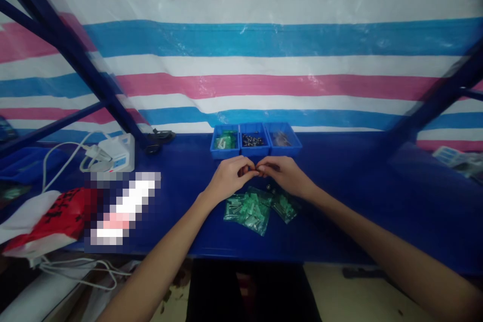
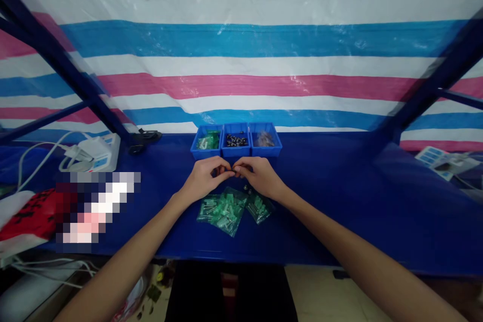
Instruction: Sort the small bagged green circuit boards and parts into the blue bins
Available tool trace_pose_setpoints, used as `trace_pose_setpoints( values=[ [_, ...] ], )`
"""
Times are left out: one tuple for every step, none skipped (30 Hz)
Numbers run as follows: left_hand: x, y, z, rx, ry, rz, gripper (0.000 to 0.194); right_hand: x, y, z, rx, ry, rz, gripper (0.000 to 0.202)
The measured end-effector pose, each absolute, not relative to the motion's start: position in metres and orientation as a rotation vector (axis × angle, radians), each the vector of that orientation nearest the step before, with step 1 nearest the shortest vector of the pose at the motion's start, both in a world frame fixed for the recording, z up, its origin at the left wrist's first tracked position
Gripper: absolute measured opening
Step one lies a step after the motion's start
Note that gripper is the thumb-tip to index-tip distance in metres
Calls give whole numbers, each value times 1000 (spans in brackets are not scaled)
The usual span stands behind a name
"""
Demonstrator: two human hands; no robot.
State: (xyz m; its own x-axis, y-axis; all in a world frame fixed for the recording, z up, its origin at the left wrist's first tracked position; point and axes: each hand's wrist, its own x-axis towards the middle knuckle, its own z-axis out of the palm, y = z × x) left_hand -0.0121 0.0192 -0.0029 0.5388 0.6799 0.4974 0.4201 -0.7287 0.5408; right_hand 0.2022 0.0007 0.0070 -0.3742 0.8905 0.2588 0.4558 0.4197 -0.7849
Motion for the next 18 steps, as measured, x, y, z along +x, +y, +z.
trace_pose_setpoints(
  values=[
    [-12,19,-3,2421,901,1022,12,202,1,6,-1125,-1999,834,18],
    [-11,19,-3,2418,893,1034,12,203,1,5,-1111,-2012,853,19],
    [-11,19,-2,2416,883,1047,12,203,1,5,-1097,-2029,871,19],
    [-11,19,-2,2414,870,1062,11,203,1,4,-1090,-2046,885,18],
    [-10,19,-3,2411,857,1079,11,203,2,4,-1092,-2064,891,18],
    [-10,18,-3,2405,844,1099,9,203,2,4,-1104,-2085,887,16],
    [-9,18,-3,2398,831,1117,8,203,2,4,-1124,-2109,873,15],
    [-9,18,-4,2395,821,1131,6,203,3,3,-1145,-2132,853,14],
    [-8,18,-4,2395,814,1139,5,204,4,3,-1160,-2148,837,13],
    [-8,18,-4,2399,811,1144,5,204,5,3,-1165,-2157,831,14],
    [-7,17,-4,2408,811,1146,6,205,6,2,-1164,-2155,839,16],
    [-7,17,-3,2418,812,1146,7,205,7,2,-1159,-2145,855,17],
    [-7,17,-3,2427,816,1144,9,205,7,2,-1153,-2131,873,17],
    [-7,16,-2,2432,822,1138,11,206,8,3,-1151,-2116,885,18],
    [-7,16,-2,2435,830,1128,13,206,8,3,-1153,-2103,888,19],
    [-7,16,-1,2435,839,1116,15,206,7,4,-1160,-2095,881,20],
    [-8,15,-1,2433,848,1104,15,206,7,5,-1170,-2090,863,21],
    [-8,15,-2,2430,856,1097,14,205,6,6,-1179,-2087,840,21]
  ],
)
